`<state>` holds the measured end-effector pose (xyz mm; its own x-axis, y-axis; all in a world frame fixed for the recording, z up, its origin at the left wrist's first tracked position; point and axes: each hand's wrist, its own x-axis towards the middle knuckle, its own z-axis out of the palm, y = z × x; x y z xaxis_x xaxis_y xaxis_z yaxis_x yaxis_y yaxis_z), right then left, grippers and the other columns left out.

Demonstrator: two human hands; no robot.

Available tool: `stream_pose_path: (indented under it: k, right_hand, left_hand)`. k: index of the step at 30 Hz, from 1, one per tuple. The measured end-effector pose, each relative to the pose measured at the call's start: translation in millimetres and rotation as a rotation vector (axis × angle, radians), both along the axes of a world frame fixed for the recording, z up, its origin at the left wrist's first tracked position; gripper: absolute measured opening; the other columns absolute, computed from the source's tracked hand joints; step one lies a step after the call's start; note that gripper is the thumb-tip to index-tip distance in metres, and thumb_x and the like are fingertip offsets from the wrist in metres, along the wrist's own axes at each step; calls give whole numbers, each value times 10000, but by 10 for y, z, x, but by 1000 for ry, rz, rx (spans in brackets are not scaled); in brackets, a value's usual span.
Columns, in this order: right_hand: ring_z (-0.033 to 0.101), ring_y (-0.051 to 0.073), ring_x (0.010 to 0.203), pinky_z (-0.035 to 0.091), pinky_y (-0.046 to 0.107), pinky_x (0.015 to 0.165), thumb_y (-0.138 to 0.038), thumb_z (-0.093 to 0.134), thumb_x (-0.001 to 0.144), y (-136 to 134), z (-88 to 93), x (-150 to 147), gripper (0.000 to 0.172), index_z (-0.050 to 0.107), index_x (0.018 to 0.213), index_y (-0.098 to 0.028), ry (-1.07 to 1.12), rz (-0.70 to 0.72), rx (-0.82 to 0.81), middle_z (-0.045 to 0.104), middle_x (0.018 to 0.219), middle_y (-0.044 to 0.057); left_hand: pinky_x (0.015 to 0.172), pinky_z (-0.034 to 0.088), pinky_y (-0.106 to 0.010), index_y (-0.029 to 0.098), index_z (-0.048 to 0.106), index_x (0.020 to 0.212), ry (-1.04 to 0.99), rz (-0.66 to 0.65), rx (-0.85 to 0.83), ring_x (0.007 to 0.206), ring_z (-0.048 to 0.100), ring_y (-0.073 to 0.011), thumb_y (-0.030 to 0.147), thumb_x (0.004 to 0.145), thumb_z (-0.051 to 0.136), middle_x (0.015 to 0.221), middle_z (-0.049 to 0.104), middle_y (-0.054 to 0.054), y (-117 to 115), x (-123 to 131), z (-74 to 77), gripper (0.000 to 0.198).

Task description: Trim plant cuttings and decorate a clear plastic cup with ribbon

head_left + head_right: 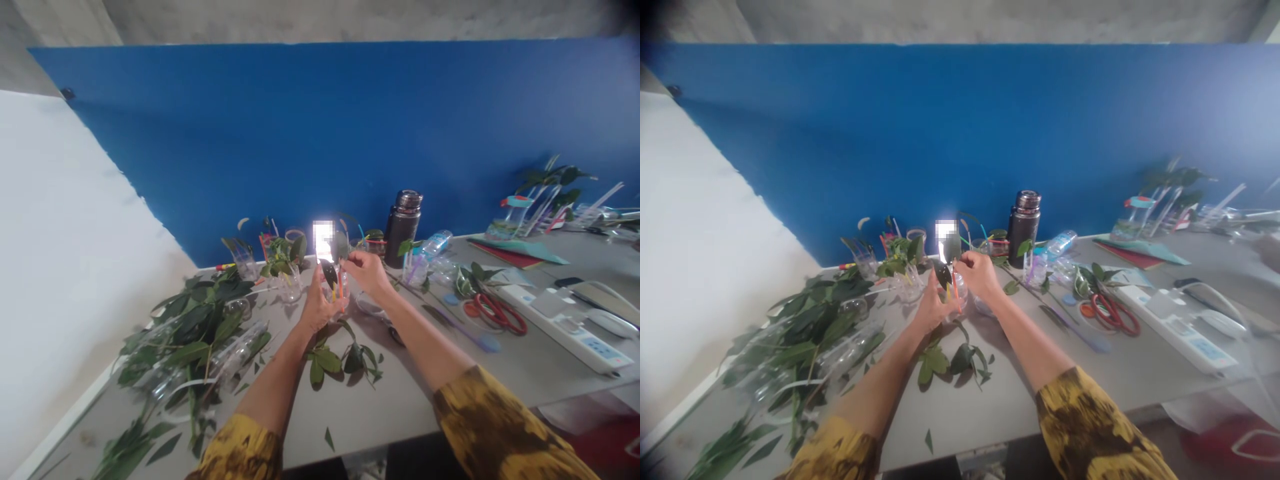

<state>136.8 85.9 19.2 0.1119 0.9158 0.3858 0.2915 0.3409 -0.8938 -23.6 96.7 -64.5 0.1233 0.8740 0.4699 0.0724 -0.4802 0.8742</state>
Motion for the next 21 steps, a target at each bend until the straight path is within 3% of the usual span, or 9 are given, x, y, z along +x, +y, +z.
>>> stream_pose_path:
  k: [5, 21]
  right_hand:
    - [402, 126, 568, 290, 262, 550, -411, 639, 750, 3, 8, 10, 260, 631, 619, -187, -14, 2, -6, 502, 553, -42]
    - [407, 128, 572, 300, 262, 552, -447, 625, 740, 4, 24, 0, 286, 620, 617, -189, -22, 1, -17, 501, 559, -35]
  left_hand:
    - [977, 554, -537, 304, 413, 1538, 97, 2, 47, 1238, 613, -336, 202, 666, 856, 1394, 618, -131, -9, -3, -13, 983]
    - [932, 559, -451, 281, 421, 1482, 183, 2, 73, 1202, 632, -291, 222, 705, 828, 1398, 616, -123, 3, -10, -39, 880]
